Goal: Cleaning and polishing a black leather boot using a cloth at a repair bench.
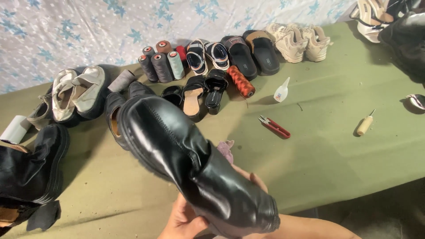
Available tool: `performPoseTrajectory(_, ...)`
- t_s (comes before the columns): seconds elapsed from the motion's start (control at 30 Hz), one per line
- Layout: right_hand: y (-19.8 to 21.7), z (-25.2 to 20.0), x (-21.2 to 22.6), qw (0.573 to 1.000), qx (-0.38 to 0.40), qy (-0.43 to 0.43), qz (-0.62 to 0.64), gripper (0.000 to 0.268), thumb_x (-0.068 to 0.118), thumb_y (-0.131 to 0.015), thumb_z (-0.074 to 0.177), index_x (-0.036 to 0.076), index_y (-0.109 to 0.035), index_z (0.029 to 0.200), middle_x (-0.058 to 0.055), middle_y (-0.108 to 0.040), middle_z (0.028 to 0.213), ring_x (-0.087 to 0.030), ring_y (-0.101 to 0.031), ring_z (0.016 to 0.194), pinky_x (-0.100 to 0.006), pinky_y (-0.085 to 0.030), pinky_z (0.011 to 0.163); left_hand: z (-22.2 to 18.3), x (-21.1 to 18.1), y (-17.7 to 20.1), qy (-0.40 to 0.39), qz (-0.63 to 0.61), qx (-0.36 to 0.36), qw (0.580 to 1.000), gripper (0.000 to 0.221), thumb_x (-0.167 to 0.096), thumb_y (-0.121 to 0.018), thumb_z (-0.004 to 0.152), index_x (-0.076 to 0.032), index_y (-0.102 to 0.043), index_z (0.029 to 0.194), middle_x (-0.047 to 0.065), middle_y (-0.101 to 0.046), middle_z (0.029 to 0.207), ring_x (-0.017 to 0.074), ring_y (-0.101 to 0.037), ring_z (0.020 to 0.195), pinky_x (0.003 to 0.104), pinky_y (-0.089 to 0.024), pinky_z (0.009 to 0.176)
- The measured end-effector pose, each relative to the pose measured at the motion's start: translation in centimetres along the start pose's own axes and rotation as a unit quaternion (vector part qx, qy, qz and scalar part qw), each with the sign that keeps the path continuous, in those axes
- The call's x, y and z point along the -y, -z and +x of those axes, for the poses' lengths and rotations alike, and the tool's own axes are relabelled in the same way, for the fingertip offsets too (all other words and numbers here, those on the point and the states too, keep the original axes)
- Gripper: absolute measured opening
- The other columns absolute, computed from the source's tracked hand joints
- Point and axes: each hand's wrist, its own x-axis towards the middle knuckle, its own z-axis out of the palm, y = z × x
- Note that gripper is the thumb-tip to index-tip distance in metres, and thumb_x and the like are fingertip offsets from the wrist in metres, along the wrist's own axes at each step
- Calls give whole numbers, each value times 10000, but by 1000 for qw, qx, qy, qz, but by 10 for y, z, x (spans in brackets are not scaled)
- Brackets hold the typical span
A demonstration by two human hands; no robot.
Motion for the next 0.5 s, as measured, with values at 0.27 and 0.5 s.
performPoseTrajectory(0.27, 24, -9, 71, 938, -93, 241, -229, 591, 306, -479, 911, -41, -517, 1387, -311, -587, 1334, -442, -564, 1221, -585, -428, 1062, 32, -5, -2, -1, 324, 19, 946, 664, -372, -667, 1052, -37, -361, 1535, 121, -453, 1557, 228, -400, 1461, 456, -306, 1221)
performPoseTrajectory(0.5, 162, -6, 173, 929, -69, 193, -306, 553, 193, -606, 842, -77, -565, 1322, -277, -656, 1258, -416, -646, 1152, -532, -522, 1036, 43, -5, 8, -49, 549, 49, 833, 957, -415, -765, 945, -121, -160, 1626, 171, -587, 1499, 299, -666, 1305, 386, -507, 1085)
